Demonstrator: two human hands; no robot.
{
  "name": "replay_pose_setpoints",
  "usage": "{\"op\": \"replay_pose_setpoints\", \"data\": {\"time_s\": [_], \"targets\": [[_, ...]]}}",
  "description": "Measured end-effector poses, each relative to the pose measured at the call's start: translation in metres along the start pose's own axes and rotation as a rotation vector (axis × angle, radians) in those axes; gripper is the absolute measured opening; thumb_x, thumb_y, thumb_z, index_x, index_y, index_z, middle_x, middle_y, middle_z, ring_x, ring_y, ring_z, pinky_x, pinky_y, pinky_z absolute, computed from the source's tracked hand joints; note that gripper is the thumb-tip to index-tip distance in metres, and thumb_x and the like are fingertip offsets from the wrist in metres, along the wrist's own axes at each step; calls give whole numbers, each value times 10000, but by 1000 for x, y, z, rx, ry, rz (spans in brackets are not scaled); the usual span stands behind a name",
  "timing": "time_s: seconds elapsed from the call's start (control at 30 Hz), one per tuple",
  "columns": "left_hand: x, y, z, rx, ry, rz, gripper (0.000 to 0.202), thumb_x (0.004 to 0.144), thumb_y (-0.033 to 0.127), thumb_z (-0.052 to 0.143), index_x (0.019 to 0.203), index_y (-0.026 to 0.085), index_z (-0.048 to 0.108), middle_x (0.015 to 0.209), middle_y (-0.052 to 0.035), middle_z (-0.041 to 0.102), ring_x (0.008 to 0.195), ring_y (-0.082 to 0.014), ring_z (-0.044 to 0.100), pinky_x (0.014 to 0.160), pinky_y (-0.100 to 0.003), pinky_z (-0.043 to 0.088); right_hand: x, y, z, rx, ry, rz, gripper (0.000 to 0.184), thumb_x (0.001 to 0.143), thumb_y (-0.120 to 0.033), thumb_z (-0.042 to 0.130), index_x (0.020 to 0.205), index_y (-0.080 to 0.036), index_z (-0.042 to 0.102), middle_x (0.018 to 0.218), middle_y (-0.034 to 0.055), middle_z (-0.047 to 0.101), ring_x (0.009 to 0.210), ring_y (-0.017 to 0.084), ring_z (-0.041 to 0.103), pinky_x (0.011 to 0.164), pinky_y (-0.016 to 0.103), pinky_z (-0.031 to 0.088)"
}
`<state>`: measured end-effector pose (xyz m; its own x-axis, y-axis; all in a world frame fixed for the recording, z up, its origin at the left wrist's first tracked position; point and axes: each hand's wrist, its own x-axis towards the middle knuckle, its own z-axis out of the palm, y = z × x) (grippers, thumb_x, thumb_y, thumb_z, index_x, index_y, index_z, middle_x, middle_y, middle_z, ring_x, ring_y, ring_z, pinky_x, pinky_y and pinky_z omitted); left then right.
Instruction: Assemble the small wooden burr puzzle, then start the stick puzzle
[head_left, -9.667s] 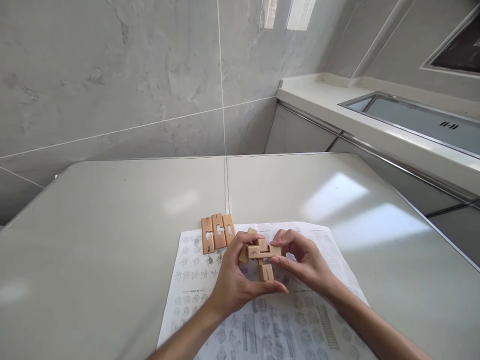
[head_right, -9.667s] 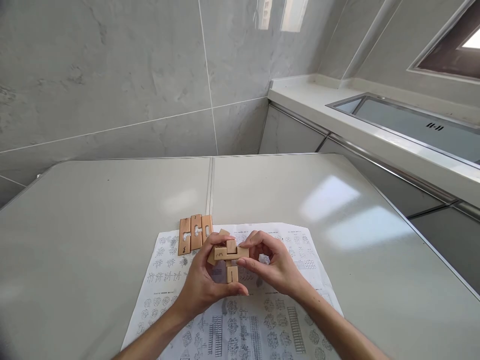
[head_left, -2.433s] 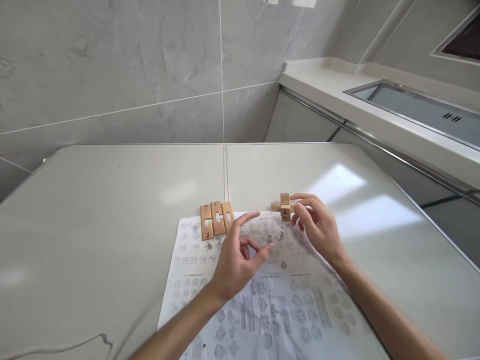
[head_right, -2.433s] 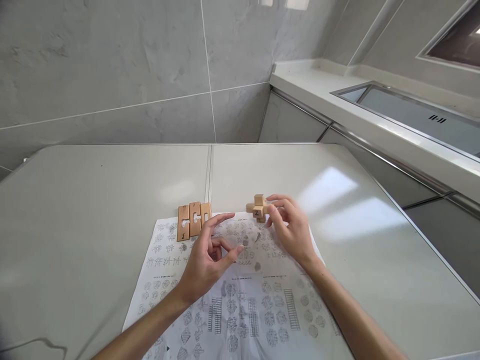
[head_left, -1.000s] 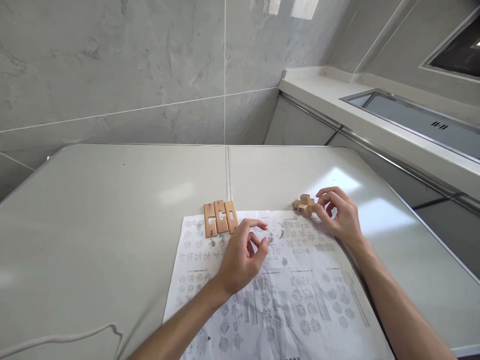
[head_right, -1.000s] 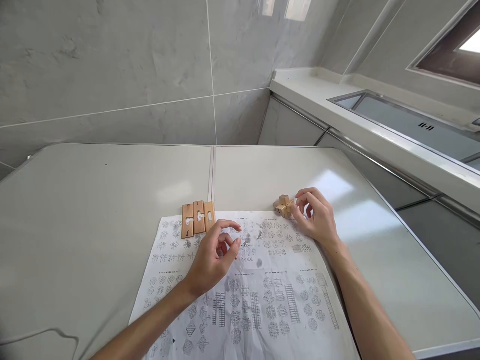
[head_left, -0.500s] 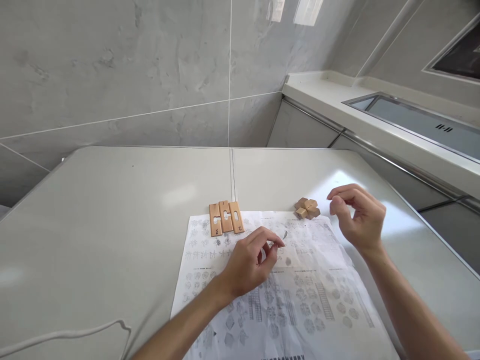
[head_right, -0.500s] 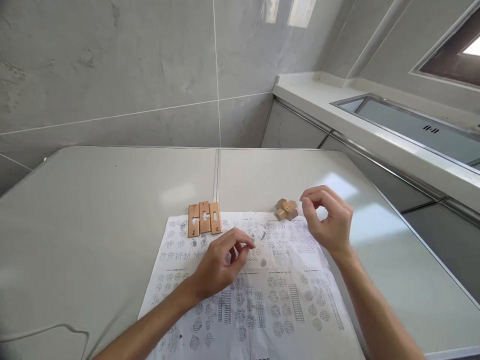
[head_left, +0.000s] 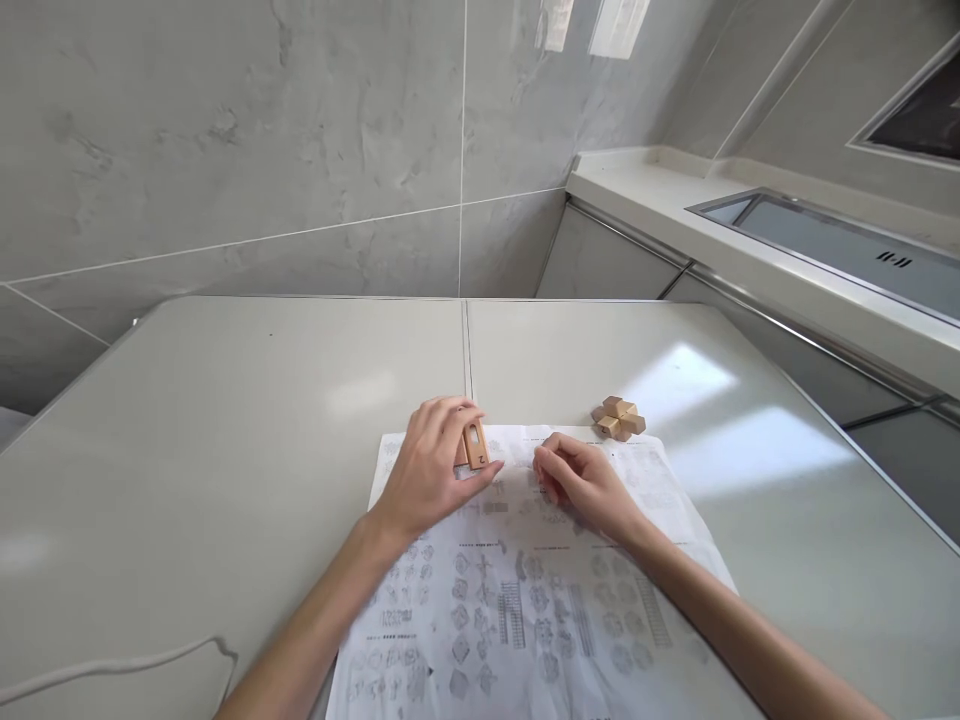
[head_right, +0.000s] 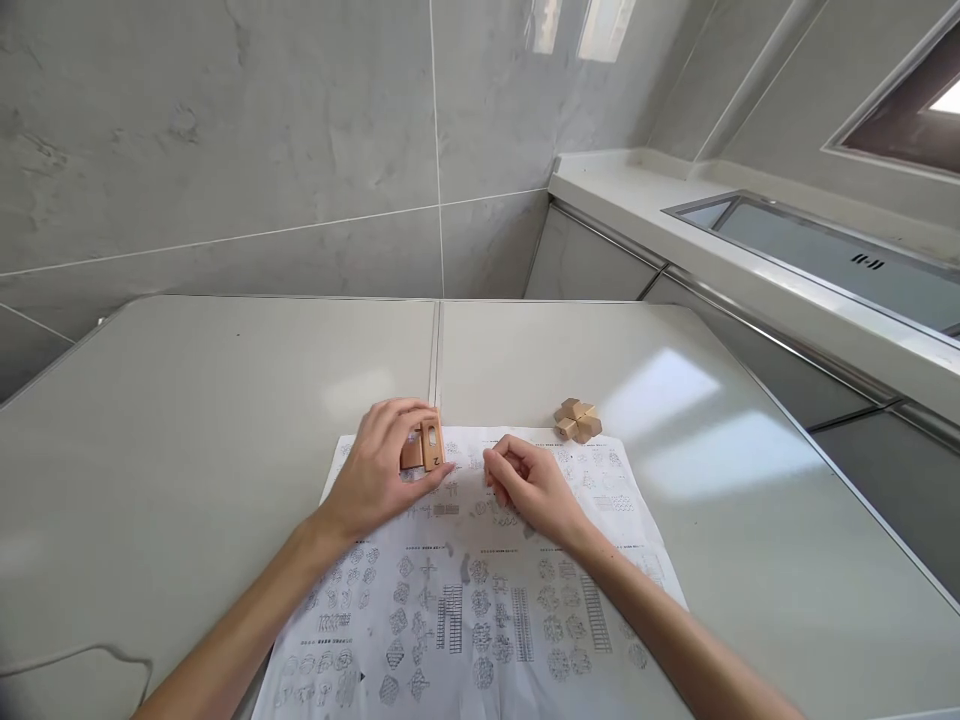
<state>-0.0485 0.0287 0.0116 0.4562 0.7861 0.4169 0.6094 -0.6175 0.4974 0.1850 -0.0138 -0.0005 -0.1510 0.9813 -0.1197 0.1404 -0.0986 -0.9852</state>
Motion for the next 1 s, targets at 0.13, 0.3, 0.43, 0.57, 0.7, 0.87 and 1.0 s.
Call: {"op": "replay_pose_setpoints", "data": {"time_s": [0.13, 0.3, 0.43, 0.57, 0.7, 0.87, 1.0], "targets": [[-3, -21, -6, 47, -95, -76, 867, 796, 677, 768, 1481, 252, 448, 1540, -140, 460, 1448, -379, 388, 1157, -553, 413, -2, 3, 1, -69, 6, -28, 390, 1022, -480, 561, 737, -214, 553, 568, -26, 545, 506, 121, 459, 513, 261, 367], [-6, -33, -4, 33, -150, -126, 1073, 726, 758, 772, 1580, 290, 321, 1598, -135, 419, 1478, -401, 371, 1171, -576, 404, -5, 4, 3, -187, -2, -101, 381, 1033, -442, 530, 724, -219, 546, 558, -24, 532, 498, 129, 461, 500, 267, 357], [-7, -34, -3, 0, -201, -193, 1041, 775, 748, 739, 1598, 315, 273, 1618, -118, 405, 1472, -388, 396, 1128, -556, 455, -6, 8, 4, -303, -6, -186, 358, 1039, -400, 516, 731, -219, 535, 589, -17, 538, 528, 132, 448, 526, 276, 347], [-7, -31, -4, -1, -235, -212, 949, 823, 727, 707, 1582, 329, 300, 1580, -97, 457, 1460, -366, 409, 1113, -534, 472, -5, 9, 4, -343, -11, -205, 335, 1040, -368, 514, 740, -220, 518, 608, -20, 530, 538, 130, 438, 527, 277, 328], [-7, -27, -5, 16, -234, -199, 820, 889, 689, 658, 1556, 325, 348, 1536, -91, 505, 1425, -347, 447, 1097, -514, 485, -4, 8, 4, -341, -9, -200, 328, 1039, -360, 516, 744, -218, 521, 603, -24, 521, 533, 128, 430, 526, 278, 324], [-6, -26, -4, 81, -178, -109, 780, 906, 669, 649, 1540, 293, 392, 1469, -110, 569, 1358, -350, 512, 1053, -510, 511, -3, 7, 5, -358, -3, -210, 319, 1037, -345, 523, 746, -215, 524, 611, -25, 532, 537, 123, 436, 526, 273, 325], [-6, -24, -4, 168, -88, -8, 785, 886, 676, 670, 1503, 240, 455, 1370, -136, 646, 1264, -359, 582, 1039, -523, 510, -3, 7, 5, -360, 0, -211, 316, 1034, -346, 529, 746, -216, 527, 606, -26, 535, 536, 125, 439, 529, 271, 330]]}}
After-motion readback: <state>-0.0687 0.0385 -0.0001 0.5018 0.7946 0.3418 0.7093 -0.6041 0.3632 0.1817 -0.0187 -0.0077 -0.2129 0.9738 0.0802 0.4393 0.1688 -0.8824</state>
